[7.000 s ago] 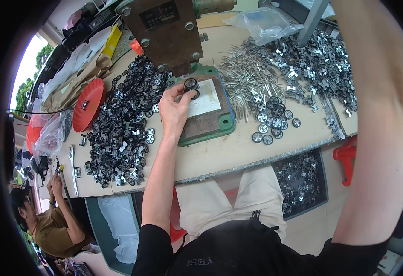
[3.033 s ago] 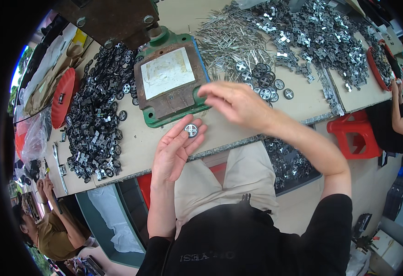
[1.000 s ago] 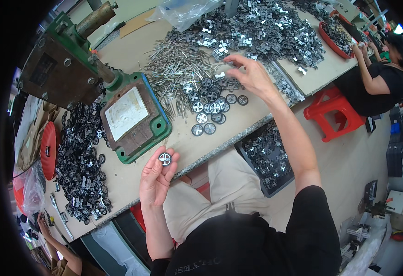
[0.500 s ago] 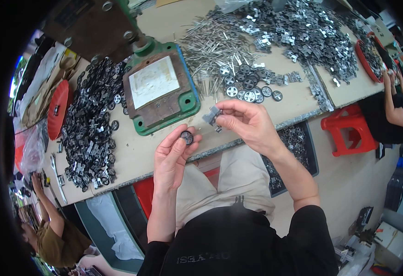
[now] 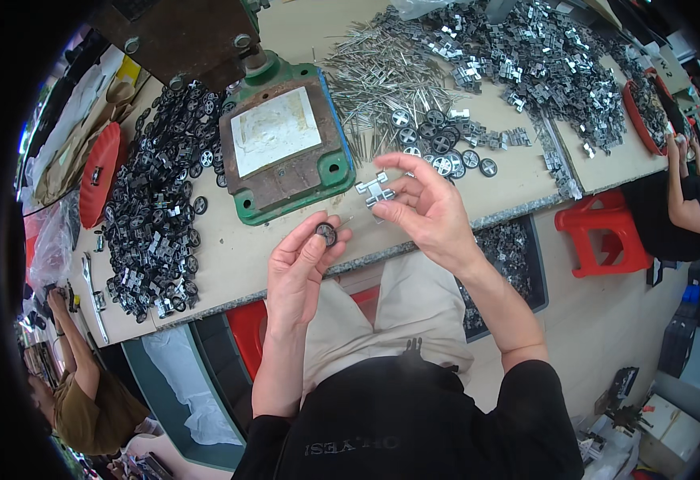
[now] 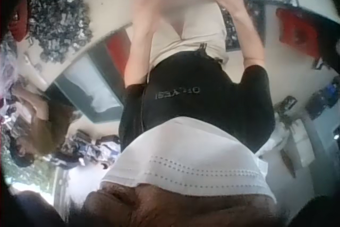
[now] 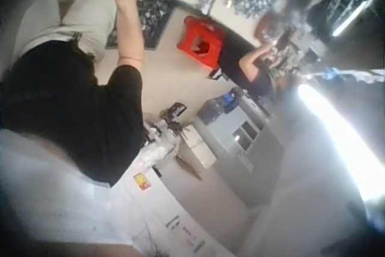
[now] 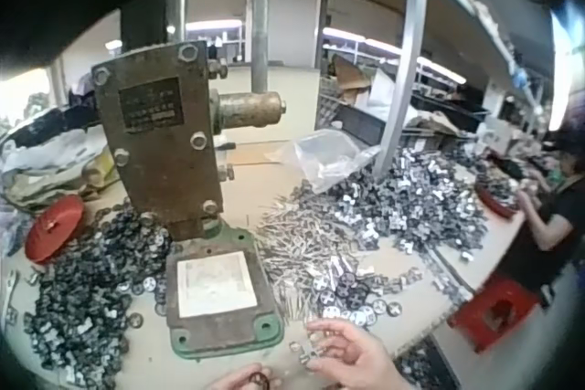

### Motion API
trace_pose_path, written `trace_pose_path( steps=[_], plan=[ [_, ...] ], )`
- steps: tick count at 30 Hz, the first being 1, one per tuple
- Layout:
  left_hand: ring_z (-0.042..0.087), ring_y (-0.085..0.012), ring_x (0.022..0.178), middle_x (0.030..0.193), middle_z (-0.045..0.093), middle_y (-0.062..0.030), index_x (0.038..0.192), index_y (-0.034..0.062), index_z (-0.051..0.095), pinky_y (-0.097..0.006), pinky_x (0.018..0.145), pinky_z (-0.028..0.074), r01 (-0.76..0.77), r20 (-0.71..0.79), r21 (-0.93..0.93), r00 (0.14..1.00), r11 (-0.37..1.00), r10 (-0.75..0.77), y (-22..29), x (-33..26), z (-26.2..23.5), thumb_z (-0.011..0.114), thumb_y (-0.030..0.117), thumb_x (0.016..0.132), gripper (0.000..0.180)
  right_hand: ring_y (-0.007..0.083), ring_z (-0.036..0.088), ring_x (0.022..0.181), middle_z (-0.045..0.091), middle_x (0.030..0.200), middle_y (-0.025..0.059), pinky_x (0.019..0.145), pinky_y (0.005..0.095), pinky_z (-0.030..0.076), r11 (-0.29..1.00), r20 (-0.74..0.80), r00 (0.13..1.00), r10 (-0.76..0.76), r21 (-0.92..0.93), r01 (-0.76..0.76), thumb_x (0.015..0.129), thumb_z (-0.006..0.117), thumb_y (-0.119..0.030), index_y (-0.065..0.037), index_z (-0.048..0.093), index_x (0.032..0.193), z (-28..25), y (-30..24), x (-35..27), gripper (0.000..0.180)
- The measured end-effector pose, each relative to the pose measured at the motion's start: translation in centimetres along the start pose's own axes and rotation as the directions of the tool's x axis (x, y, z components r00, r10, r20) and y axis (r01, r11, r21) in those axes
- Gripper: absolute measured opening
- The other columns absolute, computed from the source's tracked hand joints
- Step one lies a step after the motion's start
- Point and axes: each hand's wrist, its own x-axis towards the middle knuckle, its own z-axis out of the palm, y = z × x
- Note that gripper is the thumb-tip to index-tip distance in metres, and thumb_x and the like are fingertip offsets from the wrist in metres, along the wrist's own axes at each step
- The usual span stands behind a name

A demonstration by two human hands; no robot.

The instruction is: The person assembles small metal and plastic parts by hand, pressing circular metal housings, plastic components, metal brackets, and small pins together using a manual press at a factory workbench.

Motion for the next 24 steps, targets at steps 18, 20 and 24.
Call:
trace_pose_path(
  steps=[18, 20, 24],
  plan=[
    [0.064, -0.0252, 0.098, 0.11, 0.063, -0.0149, 0.119, -0.0032, 0.056, -0.033, 0.086, 0.053, -0.086, -0.031, 0.102, 0.996, 0.991, 0.09, -0.63, -0.11, 0.22, 0.06, 0.002, 0.087, 0.033, 0.01, 0.057, 0.087, 0.063, 0.109, 0.0064, 0.078, 0.025, 0.049, 0.884, 0.106, 0.98, -0.171, -0.423, 0.2, 0.076, 0.069, 0.002, 0.0, 0.06, 0.113, -1.06, 0.69, -0.27, 0.039],
    [0.064, -0.0243, 0.096, 0.11, 0.063, -0.0142, 0.118, -0.0039, 0.056, -0.033, 0.086, 0.052, -0.089, -0.047, 0.09, 0.995, 0.992, 0.093, -0.67, -0.1, 0.31, 0.062, 0.001, 0.086, 0.033, 0.0102, 0.057, 0.087, 0.063, 0.11, 0.0064, 0.078, 0.025, 0.049, 0.869, 0.122, 0.974, -0.191, -0.441, 0.225, 0.075, 0.069, 0.002, -0.001, 0.061, 0.113, -1.04, 0.48, -0.43, 0.039],
    [0.064, -0.0262, 0.098, 0.109, 0.063, -0.0155, 0.118, -0.0027, 0.056, -0.033, 0.087, 0.053, -0.084, -0.048, 0.075, 0.995, 0.994, 0.088, -0.55, -0.11, 0.38, 0.061, 0.004, 0.087, 0.032, 0.0102, 0.057, 0.089, 0.063, 0.11, 0.0066, 0.079, 0.0252, 0.049, 0.908, 0.116, 0.982, -0.15, -0.377, 0.184, 0.075, 0.069, 0.003, -0.001, 0.06, 0.114, -1.02, 0.45, -0.56, 0.039]
  ],
)
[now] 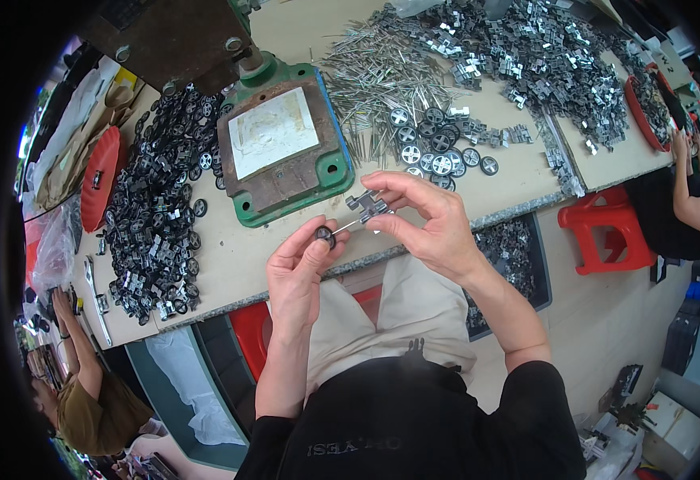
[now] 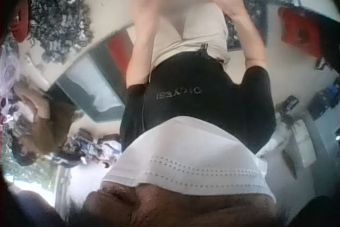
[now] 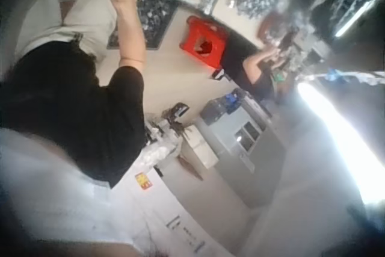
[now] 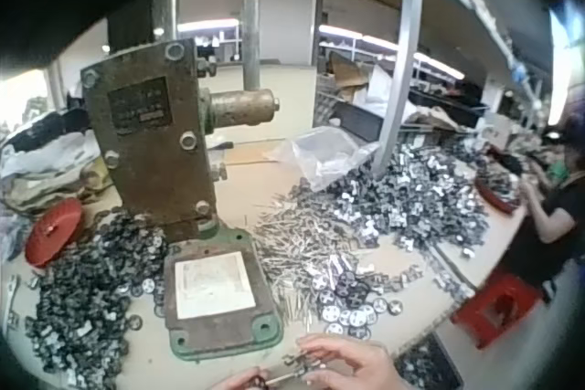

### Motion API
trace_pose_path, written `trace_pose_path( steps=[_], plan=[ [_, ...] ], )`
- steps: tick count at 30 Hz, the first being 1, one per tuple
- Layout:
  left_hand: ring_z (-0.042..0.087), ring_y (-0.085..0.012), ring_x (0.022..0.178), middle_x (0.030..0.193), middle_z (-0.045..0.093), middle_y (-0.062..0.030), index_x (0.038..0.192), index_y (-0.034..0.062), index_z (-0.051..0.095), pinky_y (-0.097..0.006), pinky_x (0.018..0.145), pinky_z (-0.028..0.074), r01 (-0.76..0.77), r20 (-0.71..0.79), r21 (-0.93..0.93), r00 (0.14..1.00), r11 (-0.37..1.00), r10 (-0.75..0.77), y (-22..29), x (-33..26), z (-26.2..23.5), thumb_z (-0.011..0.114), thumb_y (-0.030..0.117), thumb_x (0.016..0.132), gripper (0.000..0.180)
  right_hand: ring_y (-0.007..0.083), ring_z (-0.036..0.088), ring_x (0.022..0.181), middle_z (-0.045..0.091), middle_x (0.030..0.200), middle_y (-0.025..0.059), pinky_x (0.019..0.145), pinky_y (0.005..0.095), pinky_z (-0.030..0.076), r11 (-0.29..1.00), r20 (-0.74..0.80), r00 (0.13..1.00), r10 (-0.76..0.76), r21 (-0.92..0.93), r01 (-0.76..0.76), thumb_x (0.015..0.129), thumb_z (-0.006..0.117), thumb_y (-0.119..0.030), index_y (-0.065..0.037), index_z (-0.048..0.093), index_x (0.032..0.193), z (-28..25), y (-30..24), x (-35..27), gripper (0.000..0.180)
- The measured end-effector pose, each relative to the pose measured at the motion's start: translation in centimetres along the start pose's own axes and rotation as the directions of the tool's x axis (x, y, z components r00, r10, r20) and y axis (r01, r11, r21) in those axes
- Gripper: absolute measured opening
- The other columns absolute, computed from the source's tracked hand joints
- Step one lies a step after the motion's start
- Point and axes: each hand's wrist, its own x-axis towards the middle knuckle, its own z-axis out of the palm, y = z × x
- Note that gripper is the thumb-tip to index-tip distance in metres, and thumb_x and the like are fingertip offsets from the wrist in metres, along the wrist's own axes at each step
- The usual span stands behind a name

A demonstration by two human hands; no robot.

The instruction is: The person assembles small metal and plastic parts by hand, pressing circular metal housings, plastic components, metal brackets, and small pins together using a manual press at a factory workbench.

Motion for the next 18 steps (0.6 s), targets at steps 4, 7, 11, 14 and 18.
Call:
trace_pose_path(
  steps=[4, 7, 11, 14, 18],
  plan=[
    [0.064, -0.0261, 0.097, 0.108, 0.063, -0.0155, 0.117, -0.003, 0.057, -0.033, 0.086, 0.053, -0.012, 0.003, 0.036, 1.0, 0.999, 0.011, -0.1, -0.1, -0.1, 0.062, 0.003, 0.086, 0.031, 0.0101, 0.057, 0.089, 0.062, 0.111, 0.0069, 0.079, 0.0252, 0.049, 1.0, -0.021, 1.0, 0.01, -0.001, -0.01, 0.076, 0.069, 0.003, 0.0, 0.06, 0.114, 0.2, 0.3, 0.0, 0.039],
    [0.064, -0.026, 0.097, 0.107, 0.064, -0.0155, 0.116, -0.0031, 0.058, -0.033, 0.086, 0.053, -0.028, 0.001, 0.062, 1.0, 0.998, 0.028, -0.2, -0.2, -0.1, 0.062, 0.002, 0.086, 0.031, 0.01, 0.057, 0.089, 0.062, 0.111, 0.007, 0.079, 0.0251, 0.049, 1.0, -0.03, 1.0, 0.009, -0.002, -0.009, 0.076, 0.069, 0.003, 0.0, 0.06, 0.114, 0.2, 0.3, 0.1, 0.039],
    [0.064, -0.0261, 0.096, 0.107, 0.064, -0.0156, 0.115, -0.0033, 0.058, -0.033, 0.086, 0.053, -0.019, -0.005, 0.04, 1.0, 0.999, 0.019, 0.0, -0.2, 0.0, 0.062, 0.002, 0.085, 0.031, 0.0108, 0.058, 0.09, 0.062, 0.112, 0.008, 0.079, 0.0255, 0.049, 0.999, -0.016, 1.0, 0.024, 0.035, -0.023, 0.076, 0.068, 0.003, 0.0, 0.06, 0.113, 0.2, 0.2, 0.2, 0.038],
    [0.064, -0.0262, 0.096, 0.107, 0.064, -0.0158, 0.115, -0.003, 0.058, -0.034, 0.085, 0.053, -0.028, -0.002, 0.077, 1.0, 0.997, 0.029, -0.1, -0.2, 0.0, 0.062, 0.002, 0.085, 0.031, 0.0147, 0.061, 0.094, 0.062, 0.114, 0.0111, 0.079, 0.0267, 0.05, 0.979, 0.001, 0.995, -0.097, -0.179, 0.096, 0.076, 0.069, 0.002, 0.001, 0.061, 0.111, 0.2, -0.3, 0.2, 0.036],
    [0.065, -0.0237, 0.095, 0.106, 0.064, -0.0143, 0.116, -0.0055, 0.057, -0.031, 0.085, 0.052, -0.003, 0.014, 0.002, 1.0, 1.0, 0.003, -0.4, -0.3, 0.3, 0.062, -0.001, 0.085, 0.032, 0.0216, 0.063, 0.1, 0.063, 0.113, 0.0148, 0.081, 0.0293, 0.051, 0.955, -0.048, 0.978, -0.203, -0.229, 0.187, 0.074, 0.07, 0.001, 0.0, 0.063, 0.108, 0.7, 0.9, 0.0, 0.034]
  ],
)
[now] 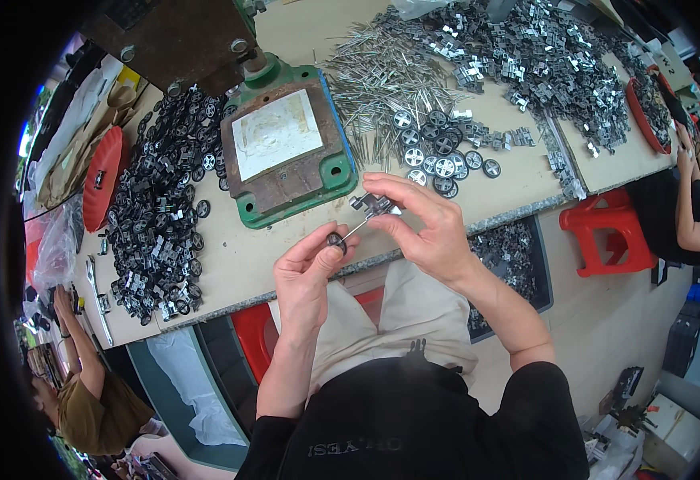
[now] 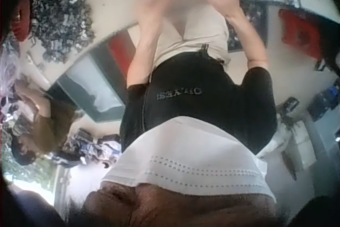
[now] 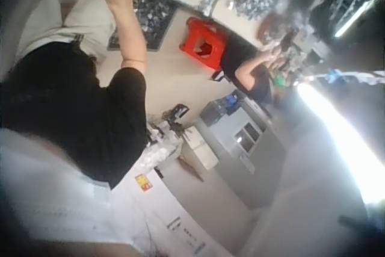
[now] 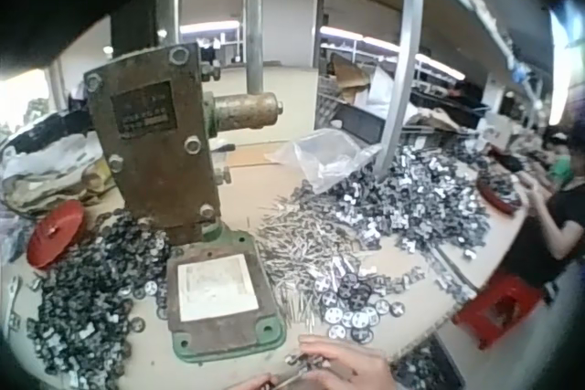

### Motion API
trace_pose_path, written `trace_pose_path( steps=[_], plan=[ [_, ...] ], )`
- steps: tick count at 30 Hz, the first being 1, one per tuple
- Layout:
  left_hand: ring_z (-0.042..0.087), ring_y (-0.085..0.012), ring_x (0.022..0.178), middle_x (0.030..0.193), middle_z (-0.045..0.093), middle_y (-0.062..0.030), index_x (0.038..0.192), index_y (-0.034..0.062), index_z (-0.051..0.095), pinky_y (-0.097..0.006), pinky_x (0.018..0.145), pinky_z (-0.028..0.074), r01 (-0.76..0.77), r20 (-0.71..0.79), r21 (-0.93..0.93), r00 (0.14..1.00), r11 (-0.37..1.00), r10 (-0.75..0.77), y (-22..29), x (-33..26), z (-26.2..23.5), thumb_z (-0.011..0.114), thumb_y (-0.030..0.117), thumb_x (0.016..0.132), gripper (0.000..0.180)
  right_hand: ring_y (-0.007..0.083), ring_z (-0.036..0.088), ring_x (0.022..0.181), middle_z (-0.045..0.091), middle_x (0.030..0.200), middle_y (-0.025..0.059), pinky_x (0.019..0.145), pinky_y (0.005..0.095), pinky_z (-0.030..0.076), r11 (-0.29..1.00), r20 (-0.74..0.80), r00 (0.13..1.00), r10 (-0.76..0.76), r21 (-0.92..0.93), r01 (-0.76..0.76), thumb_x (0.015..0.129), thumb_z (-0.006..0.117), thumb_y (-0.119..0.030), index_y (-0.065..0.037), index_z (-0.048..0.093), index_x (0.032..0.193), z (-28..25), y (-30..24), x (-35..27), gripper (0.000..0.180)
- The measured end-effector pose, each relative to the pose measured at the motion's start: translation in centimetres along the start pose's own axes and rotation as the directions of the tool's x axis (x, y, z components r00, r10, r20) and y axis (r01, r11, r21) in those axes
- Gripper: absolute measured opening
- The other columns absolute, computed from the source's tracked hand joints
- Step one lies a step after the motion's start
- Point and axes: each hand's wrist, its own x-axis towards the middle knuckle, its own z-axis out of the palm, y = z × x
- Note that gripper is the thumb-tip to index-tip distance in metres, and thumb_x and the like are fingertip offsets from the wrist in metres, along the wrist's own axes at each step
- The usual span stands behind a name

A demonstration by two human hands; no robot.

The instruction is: The person assembles small metal and plastic parts by hand, pressing circular metal housings, plastic components, metal brackets, and small pins together using a manual press at a factory workbench.

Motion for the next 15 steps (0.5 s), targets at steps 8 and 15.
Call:
trace_pose_path(
  steps=[8, 15],
  plan=[
    [0.064, -0.0235, 0.095, 0.106, 0.064, -0.0147, 0.115, -0.0057, 0.058, -0.032, 0.086, 0.052, -0.111, -0.064, 0.15, 0.99, 0.982, 0.122, 0.1, -0.2, 0.6, 0.062, -0.001, 0.085, 0.03, 0.0254, 0.064, 0.095, 0.064, 0.11, 0.0152, 0.078, 0.0303, 0.051, 0.986, -0.081, 0.992, -0.095, -0.141, 0.083, 0.07, 0.071, 0.004, -0.001, 0.065, 0.102, 0.5, -0.8, -0.5, 0.034],
    [0.064, -0.0189, 0.093, 0.106, 0.065, -0.0135, 0.115, -0.0058, 0.058, -0.031, 0.085, 0.052, 0.055, 0.038, -0.11, 0.998, 0.992, -0.051, -0.5, -0.1, 0.9, 0.063, 0.0, 0.085, 0.031, 0.017, 0.06, 0.094, 0.058, 0.122, 0.0143, 0.089, 0.0306, 0.048, 0.871, 0.064, 0.956, 0.287, 0.398, -0.289, 0.075, 0.07, 0.003, -0.002, 0.049, 0.125, 1.1, -0.9, -1.4, 0.055]
  ],
)
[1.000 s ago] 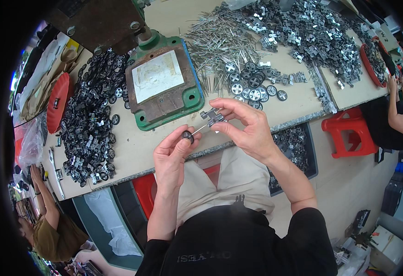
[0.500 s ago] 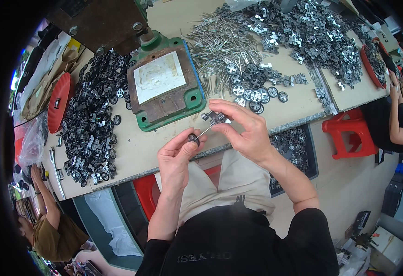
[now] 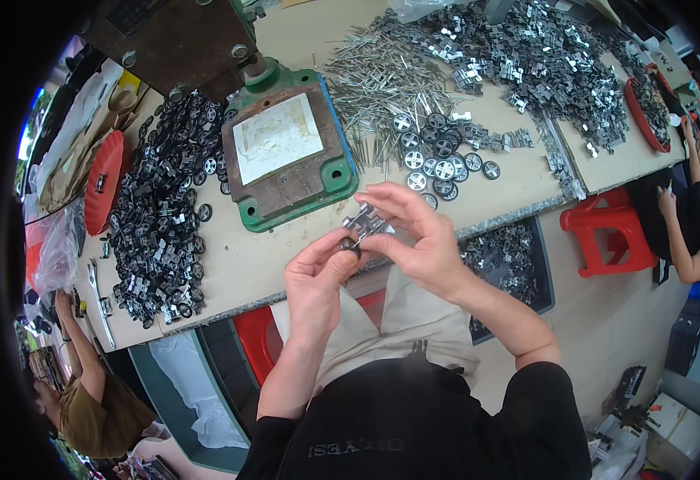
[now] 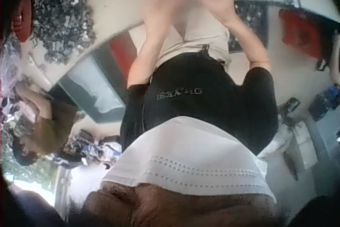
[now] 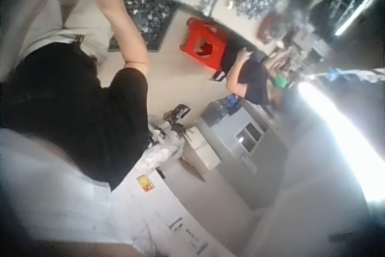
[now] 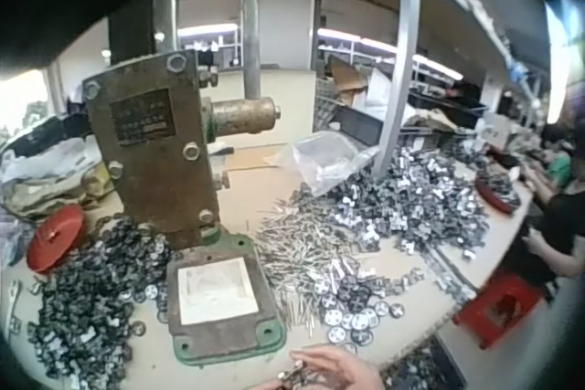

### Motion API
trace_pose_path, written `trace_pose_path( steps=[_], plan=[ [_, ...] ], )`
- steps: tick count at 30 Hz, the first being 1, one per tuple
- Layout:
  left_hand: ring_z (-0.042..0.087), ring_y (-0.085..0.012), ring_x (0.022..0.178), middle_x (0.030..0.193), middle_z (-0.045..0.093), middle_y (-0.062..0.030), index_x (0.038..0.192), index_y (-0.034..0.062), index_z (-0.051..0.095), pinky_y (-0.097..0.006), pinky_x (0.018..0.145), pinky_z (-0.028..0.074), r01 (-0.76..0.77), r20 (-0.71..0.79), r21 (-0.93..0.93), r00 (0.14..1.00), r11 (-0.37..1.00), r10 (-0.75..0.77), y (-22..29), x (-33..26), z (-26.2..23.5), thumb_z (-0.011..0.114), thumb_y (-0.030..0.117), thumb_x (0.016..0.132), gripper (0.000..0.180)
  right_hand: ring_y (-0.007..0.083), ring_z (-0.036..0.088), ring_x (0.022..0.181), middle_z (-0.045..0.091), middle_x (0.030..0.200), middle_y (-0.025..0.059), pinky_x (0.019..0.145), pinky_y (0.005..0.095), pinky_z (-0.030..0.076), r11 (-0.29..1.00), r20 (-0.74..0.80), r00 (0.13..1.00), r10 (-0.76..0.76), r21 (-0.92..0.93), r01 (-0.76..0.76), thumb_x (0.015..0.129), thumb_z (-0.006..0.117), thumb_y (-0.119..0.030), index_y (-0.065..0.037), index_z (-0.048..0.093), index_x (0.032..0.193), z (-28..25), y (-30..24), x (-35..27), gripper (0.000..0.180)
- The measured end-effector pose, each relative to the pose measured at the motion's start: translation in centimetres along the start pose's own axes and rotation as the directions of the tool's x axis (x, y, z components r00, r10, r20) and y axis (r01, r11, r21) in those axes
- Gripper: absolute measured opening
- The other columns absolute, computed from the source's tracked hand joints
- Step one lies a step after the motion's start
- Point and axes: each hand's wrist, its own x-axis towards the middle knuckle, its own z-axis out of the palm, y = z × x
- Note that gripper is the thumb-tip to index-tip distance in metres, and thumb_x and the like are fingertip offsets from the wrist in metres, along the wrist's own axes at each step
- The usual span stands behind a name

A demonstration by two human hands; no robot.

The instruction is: The person assembles small metal and plastic parts by hand, pressing circular metal housings, plastic components, metal brackets, and small pins together using a manual press at a factory workbench.

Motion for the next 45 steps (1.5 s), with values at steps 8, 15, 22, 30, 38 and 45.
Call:
trace_pose_path(
  steps=[8, 15, 22, 30, 38, 45],
  plan=[
    [0.064, -0.0181, 0.094, 0.106, 0.065, -0.014, 0.117, -0.0056, 0.056, -0.029, 0.085, 0.052, -0.093, -0.017, 0.031, 0.995, 0.995, 0.094, 0.2, 0.4, 0.3, 0.062, -0.003, 0.084, 0.034, 0.0115, 0.056, 0.077, 0.061, 0.084, 0.0062, 0.067, 0.0238, 0.044, 0.951, 0.065, 0.998, 0.024, -0.31, -0.003, 0.078, 0.069, -0.002, 0.004, 0.065, 0.096, -0.8, -1.2, 0.7, 0.02],
    [0.063, -0.0185, 0.096, 0.11, 0.063, -0.0146, 0.121, -0.004, 0.054, -0.031, 0.084, 0.053, -0.018, -0.004, 0.042, 1.0, 0.999, 0.018, 0.3, 1.0, -0.8, 0.06, -0.002, 0.086, 0.036, 0.0103, 0.056, 0.071, 0.062, 0.081, 0.0062, 0.061, 0.0242, 0.045, 0.942, 0.052, 0.998, -0.042, -0.33, 0.057, 0.077, 0.068, -0.001, 0.003, 0.065, 0.094, -0.2, 0.2, -0.3, 0.018],
    [0.061, -0.0246, 0.104, 0.116, 0.06, -0.0153, 0.123, -0.0003, 0.052, -0.037, 0.09, 0.053, 0.077, 0.035, -0.138, 0.997, 0.987, -0.072, 1.2, 0.6, -1.6, 0.052, 0.007, 0.093, 0.03, 0.0194, 0.058, 0.073, 0.06, 0.082, 0.008, 0.065, 0.0295, 0.047, 0.619, 0.036, 0.976, -0.213, -0.768, 0.163, 0.076, 0.068, -0.004, 0.0, 0.066, 0.096, -5.2, -1.4, 2.1, 0.021],
    [0.06, -0.0267, 0.105, 0.116, 0.059, -0.0151, 0.123, -0.0024, 0.051, -0.037, 0.092, 0.052, 0.093, 0.041, -0.113, 0.995, 0.989, -0.088, 1.3, 0.6, -1.2, 0.052, 0.007, 0.093, 0.031, 0.0255, 0.053, 0.089, 0.054, 0.091, 0.0088, 0.078, 0.0349, 0.045, 0.426, 0.267, 0.952, -0.147, -0.852, 0.305, 0.071, 0.071, -0.011, -0.002, 0.065, 0.094, -4.8, -0.6, 3.2, 0.026],
    [0.059, -0.0322, 0.107, 0.112, 0.061, -0.0165, 0.119, -0.0001, 0.054, -0.038, 0.092, 0.052, 0.076, 0.011, -0.086, 0.997, 0.993, -0.075, 1.1, 0.6, -1.3, 0.052, 0.009, 0.093, 0.027, 0.0257, 0.053, 0.09, 0.054, 0.09, 0.0093, 0.079, 0.035, 0.045, 0.362, 0.37, 0.926, -0.081, -0.854, 0.373, 0.071, 0.069, -0.006, 0.0, 0.061, 0.098, -3.9, -0.5, 3.2, 0.029],
    [0.06, -0.0315, 0.107, 0.113, 0.061, -0.0166, 0.119, -0.0002, 0.054, -0.037, 0.092, 0.052, 0.073, 0.026, -0.085, 0.997, 0.994, -0.071, 0.7, 0.8, -1.6, 0.053, 0.009, 0.093, 0.027, 0.0253, 0.052, 0.094, 0.056, 0.095, 0.0079, 0.083, 0.0342, 0.043, 0.434, 0.352, 0.927, -0.133, -0.82, 0.373, 0.072, 0.067, -0.002, -0.002, 0.06, 0.104, -3.5, -1.0, 3.6, 0.033]
  ],
)
